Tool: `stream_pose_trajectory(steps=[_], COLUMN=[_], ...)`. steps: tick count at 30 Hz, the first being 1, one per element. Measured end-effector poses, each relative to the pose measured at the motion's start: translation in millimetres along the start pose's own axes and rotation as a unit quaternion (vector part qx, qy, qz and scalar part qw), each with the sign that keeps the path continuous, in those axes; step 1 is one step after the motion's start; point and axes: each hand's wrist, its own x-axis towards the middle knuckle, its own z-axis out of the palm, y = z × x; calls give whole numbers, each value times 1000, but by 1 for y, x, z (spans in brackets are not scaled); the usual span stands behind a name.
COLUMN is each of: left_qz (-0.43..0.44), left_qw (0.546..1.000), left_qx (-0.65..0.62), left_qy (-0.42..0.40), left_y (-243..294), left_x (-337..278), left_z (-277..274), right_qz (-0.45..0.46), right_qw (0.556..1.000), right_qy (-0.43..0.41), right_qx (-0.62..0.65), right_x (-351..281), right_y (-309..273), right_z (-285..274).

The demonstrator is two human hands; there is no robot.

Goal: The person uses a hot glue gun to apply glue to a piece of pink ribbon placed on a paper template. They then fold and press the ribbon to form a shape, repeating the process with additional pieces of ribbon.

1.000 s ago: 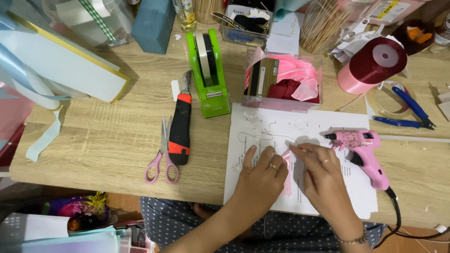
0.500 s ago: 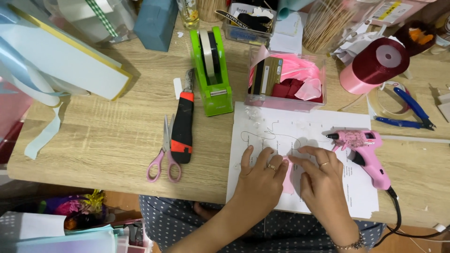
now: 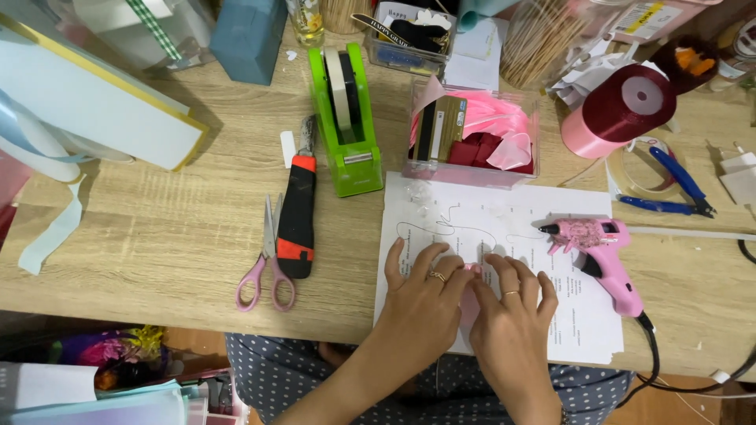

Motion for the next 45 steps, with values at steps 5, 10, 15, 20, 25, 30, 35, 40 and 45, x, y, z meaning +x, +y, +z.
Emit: stream_pose_trajectory(steps=[5,10,15,20,25,30,35,40,45], left_qz=[16,45,93,67,-138,-244,-255,-245,-281], left_qw=[999,999,994,997,935,803,770,799,755], left_qx=[-39,-17,50,-15,-300,-504,-537,-526,-592], left_qy=[-11,7,39,24,-128,-202,-232,-159,17], left_y=[7,4,4,8,17,12,8,8,11], left_x=[-2,-18,-22,-11,14,22,23,15,8], left_z=[2,13,15,9,-13,-20,-32,-24,-2], right_qz=[-2,55,90,142,94,26,151,251,346], right_qw=[996,952,916,882,883,881,800,716,716], right_qy=[-59,-159,-108,-134,-167,-172,-189,-112,-127], right_qx=[70,257,376,429,428,441,549,642,593], right_x=[4,9,-2,-7,-19,-23,-14,-17,-19], right_y=[14,34,55,65,60,55,48,47,37], right_z=[-15,-24,-26,-45,-55,-62,-79,-64,-43])
